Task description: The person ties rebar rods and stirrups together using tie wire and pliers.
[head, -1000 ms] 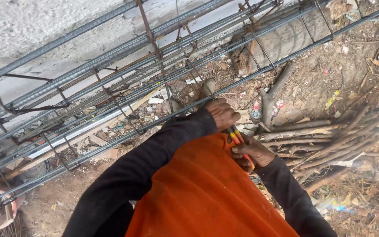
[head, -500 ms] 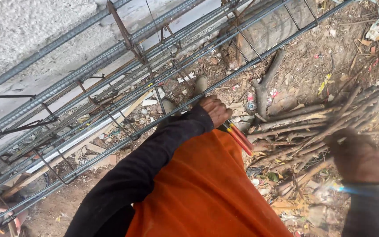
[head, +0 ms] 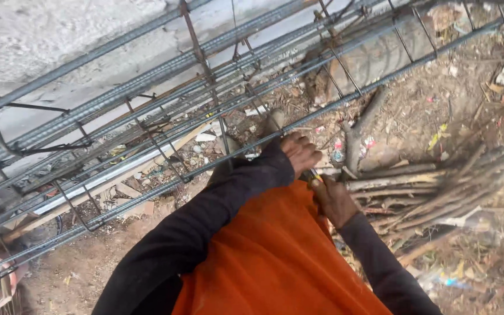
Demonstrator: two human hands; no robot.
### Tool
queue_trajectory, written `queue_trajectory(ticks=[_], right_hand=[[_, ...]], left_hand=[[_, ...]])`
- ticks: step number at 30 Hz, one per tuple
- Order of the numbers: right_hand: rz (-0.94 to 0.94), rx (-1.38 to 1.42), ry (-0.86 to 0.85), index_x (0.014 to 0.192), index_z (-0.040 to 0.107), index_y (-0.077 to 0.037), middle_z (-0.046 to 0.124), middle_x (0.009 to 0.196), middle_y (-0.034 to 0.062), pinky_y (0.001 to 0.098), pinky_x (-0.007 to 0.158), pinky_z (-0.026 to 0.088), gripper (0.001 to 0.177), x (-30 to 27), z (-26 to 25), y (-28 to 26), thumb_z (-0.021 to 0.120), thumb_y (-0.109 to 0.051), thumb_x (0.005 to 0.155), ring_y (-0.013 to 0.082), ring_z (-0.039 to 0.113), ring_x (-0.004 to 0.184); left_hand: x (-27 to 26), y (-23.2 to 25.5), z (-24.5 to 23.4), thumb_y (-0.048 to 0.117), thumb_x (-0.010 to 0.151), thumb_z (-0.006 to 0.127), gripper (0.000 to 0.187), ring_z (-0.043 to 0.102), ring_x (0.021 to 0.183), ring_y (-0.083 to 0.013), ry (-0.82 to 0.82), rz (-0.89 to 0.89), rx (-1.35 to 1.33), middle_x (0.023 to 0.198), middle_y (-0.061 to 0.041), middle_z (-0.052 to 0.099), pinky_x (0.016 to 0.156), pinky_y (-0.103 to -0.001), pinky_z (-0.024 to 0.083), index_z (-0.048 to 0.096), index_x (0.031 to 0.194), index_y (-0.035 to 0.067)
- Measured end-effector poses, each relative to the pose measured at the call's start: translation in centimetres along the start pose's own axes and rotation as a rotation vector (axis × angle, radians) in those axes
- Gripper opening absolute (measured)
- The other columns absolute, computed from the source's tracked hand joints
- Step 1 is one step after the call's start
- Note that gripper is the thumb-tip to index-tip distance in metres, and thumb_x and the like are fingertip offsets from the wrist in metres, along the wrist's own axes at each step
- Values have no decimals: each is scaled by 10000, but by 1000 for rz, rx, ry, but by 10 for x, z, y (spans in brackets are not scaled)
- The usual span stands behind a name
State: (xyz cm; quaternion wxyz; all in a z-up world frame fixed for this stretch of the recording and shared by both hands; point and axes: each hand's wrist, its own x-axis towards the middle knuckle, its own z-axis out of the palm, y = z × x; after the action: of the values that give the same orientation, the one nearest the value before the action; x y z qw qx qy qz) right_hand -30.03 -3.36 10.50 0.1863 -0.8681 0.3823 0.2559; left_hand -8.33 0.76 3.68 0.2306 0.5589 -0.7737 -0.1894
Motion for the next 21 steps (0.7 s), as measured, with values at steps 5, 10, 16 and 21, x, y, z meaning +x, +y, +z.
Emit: queue_trajectory(ticks=[5,10,16,21], right_hand=[[155,1429,-499,930,653,-27,575,531,47,311,305,412,645,8,19,20,349,-576,1082,168,506,333],[106,927,-153,1075,613,-8,605,645,80,301,286,401,658,-5,5,2,301,-588,1074,177,520,379],[-230,214,113,1184,412,-64,343,623,33,266,397,250,460,25,96,51,99,-400,1173,140,326,470],[311,1736,-765,892,542,-75,355,522,-26,272,330,281,694,22,50,30,251,-679,1072,91,288,375]], left_hand=[[-8,24,-8,226,882,625,93,622,951,-214,251,133,148,882,-38,639,859,-375,471,613,881,134],[24,29,18,263,1030,548,165,612,919,-197,-494,-93,134,895,-26,652,858,-366,462,600,894,186],[22,23,37,168,827,531,136,603,893,-203,-69,-92,174,915,-25,623,812,-440,454,610,931,203],[-5,15,10,206,935,603,42,598,879,-139,118,142,419,857,37,600,814,-320,453,634,962,217]])
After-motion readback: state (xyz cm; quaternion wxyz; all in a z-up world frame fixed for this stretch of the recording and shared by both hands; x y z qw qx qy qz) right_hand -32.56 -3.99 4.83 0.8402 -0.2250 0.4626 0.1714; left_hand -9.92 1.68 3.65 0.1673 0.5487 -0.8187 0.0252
